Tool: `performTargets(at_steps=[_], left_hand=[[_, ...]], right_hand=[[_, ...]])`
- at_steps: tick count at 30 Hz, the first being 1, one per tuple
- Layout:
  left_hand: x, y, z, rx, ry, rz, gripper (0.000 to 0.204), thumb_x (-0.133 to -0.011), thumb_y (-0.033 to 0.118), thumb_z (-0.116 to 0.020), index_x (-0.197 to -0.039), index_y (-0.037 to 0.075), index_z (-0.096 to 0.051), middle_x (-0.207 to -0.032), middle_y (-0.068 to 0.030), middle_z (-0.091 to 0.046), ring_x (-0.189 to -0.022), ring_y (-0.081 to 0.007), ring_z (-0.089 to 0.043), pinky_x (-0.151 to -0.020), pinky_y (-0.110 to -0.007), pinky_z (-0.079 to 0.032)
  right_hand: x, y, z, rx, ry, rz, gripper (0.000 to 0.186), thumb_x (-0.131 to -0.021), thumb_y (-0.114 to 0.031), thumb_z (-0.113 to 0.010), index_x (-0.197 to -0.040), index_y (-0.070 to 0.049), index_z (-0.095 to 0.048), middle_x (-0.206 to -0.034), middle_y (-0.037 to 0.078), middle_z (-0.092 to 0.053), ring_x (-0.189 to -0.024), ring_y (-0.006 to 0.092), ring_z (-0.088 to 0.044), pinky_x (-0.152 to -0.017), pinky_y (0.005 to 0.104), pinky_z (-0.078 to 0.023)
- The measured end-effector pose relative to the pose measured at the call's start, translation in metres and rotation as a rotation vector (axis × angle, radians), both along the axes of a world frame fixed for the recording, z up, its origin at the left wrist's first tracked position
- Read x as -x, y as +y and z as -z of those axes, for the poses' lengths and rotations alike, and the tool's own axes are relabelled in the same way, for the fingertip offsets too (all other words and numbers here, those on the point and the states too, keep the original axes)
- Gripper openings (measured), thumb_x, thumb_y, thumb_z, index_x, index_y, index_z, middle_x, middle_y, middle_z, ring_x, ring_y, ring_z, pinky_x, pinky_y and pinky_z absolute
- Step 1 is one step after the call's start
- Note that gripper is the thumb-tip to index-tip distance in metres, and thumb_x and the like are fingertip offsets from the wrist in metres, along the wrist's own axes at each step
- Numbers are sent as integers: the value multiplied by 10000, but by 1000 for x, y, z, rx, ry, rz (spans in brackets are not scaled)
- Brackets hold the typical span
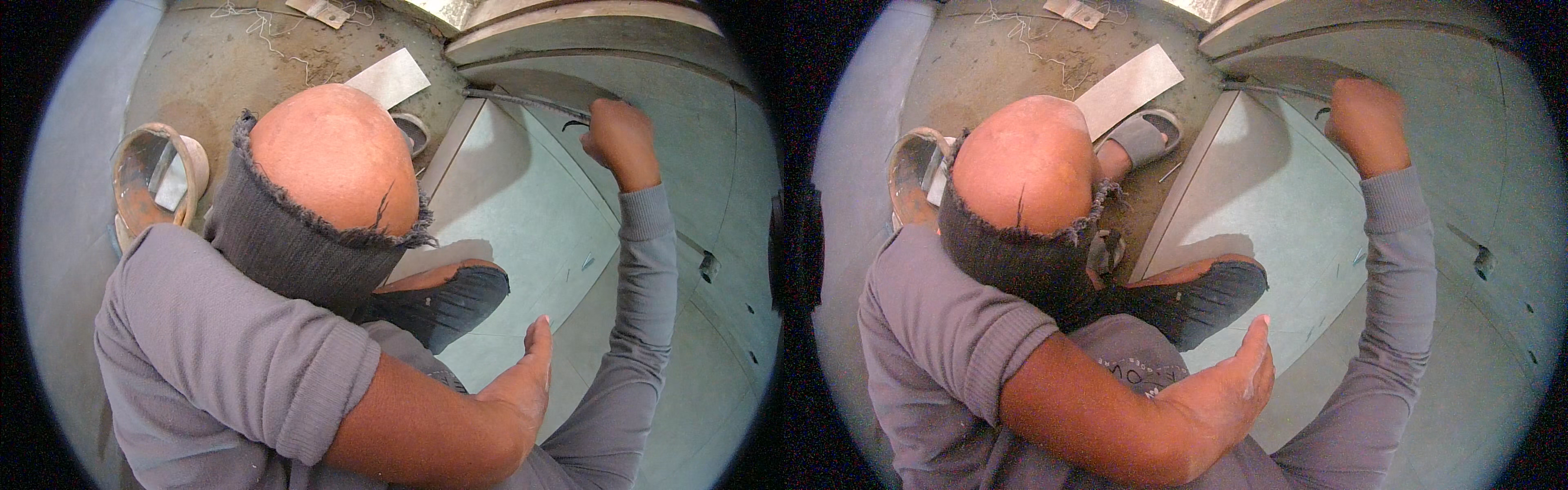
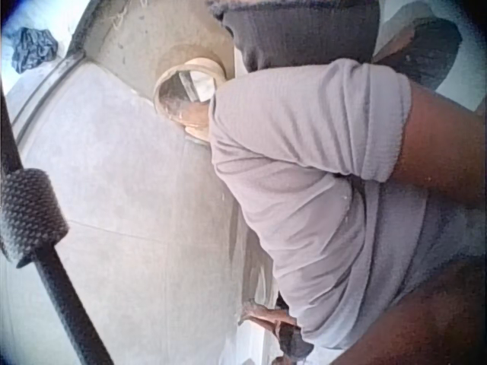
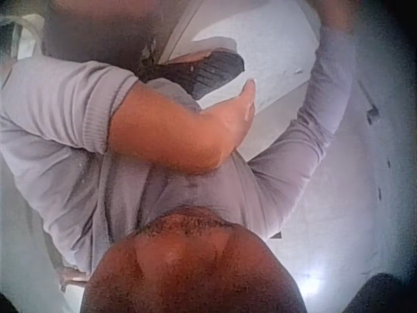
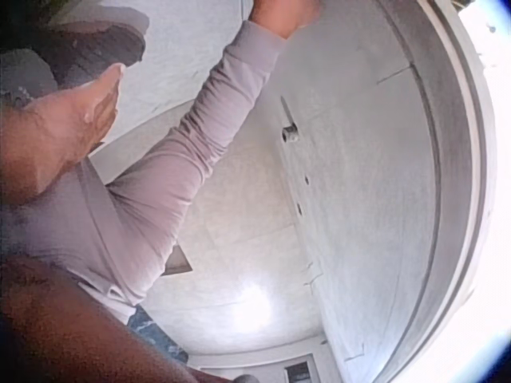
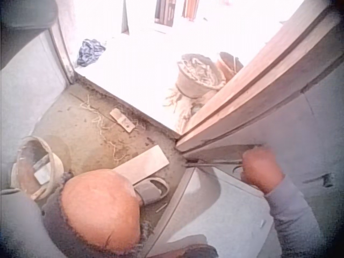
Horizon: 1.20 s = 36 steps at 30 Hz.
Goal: The person holds a long rectangular tile and measures its dimensions using a tape measure. They extend the tape along the edge of the tile several times to verify the length while standing in an active renovation area.
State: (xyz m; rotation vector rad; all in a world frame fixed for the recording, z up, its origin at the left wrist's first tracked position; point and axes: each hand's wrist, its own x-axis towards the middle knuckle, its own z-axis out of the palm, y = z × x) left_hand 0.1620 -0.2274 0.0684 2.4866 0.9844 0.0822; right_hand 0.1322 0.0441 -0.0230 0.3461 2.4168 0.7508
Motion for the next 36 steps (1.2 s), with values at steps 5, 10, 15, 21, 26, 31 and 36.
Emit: performTargets(at_steps=[5,10,15,21,26,31,36], left_hand=[[24,-10,-29,36,174,-32,782,-795,507,-588,-1368,8,-407,-1418,-141,-414,-1305,-324,-380,-1093,-523,-257],[11,-2,-15,14,152,-64,727,-755,381,-674,-1346,17,-456,-1385,-177,-450,-1274,-373,-420,-1046,-581,-286],[6,2,-6,-22,131,31,706,-762,374,-673,-1335,16,-470,-1378,-174,-457,-1268,-368,-428,-1044,-586,-288],[36,-5,-31,49,147,-52,722,-818,468,-577,-1341,-8,-433,-1405,-145,-426,-1283,-314,-407,-1092,-526,-262],[35,-7,-21,59,111,-76,663,-832,419,-552,-1319,-20,-452,-1367,-162,-452,-1259,-329,-428,-1072,-542,-279],[33,-3,-18,56,72,-88,606,-847,370,-526,-1298,-32,-472,-1329,-179,-479,-1235,-343,-449,-1052,-558,-296],[31,4,-16,47,31,-98,552,-862,321,-501,-1276,-43,-491,-1291,-196,-505,-1211,-358,-470,-1033,-573,-314]], right_hand=[[-6,4,0,-9,31,23,219,-700,-176,-698,-879,-55,-658,-879,169,-666,-832,339,-657,-713,437,-538],[-10,1,2,-27,43,29,218,-703,-173,-688,-882,-51,-656,-880,176,-668,-846,351,-655,-727,441,-535],[-20,13,3,-1,55,52,220,-715,-211,-682,-869,-54,-669,-850,180,-673,-820,350,-662,-720,453,-533],[-18,10,-7,48,-33,237,322,-749,-307,-718,-955,-66,-664,-970,157,-673,-917,327,-647,-759,442,-520],[-38,28,-11,216,132,236,388,-695,-334,-730,-972,-71,-665,-933,168,-667,-887,351,-643,-765,441,-514],[-47,47,-21,383,29,375,432,-681,-371,-741,-964,-54,-661,-900,161,-662,-849,322,-638,-738,410,-494],[-60,54,-36,600,66,419,469,-673,-396,-750,-961,-36,-664,-888,147,-660,-828,287,-627,-749,379,-483]])
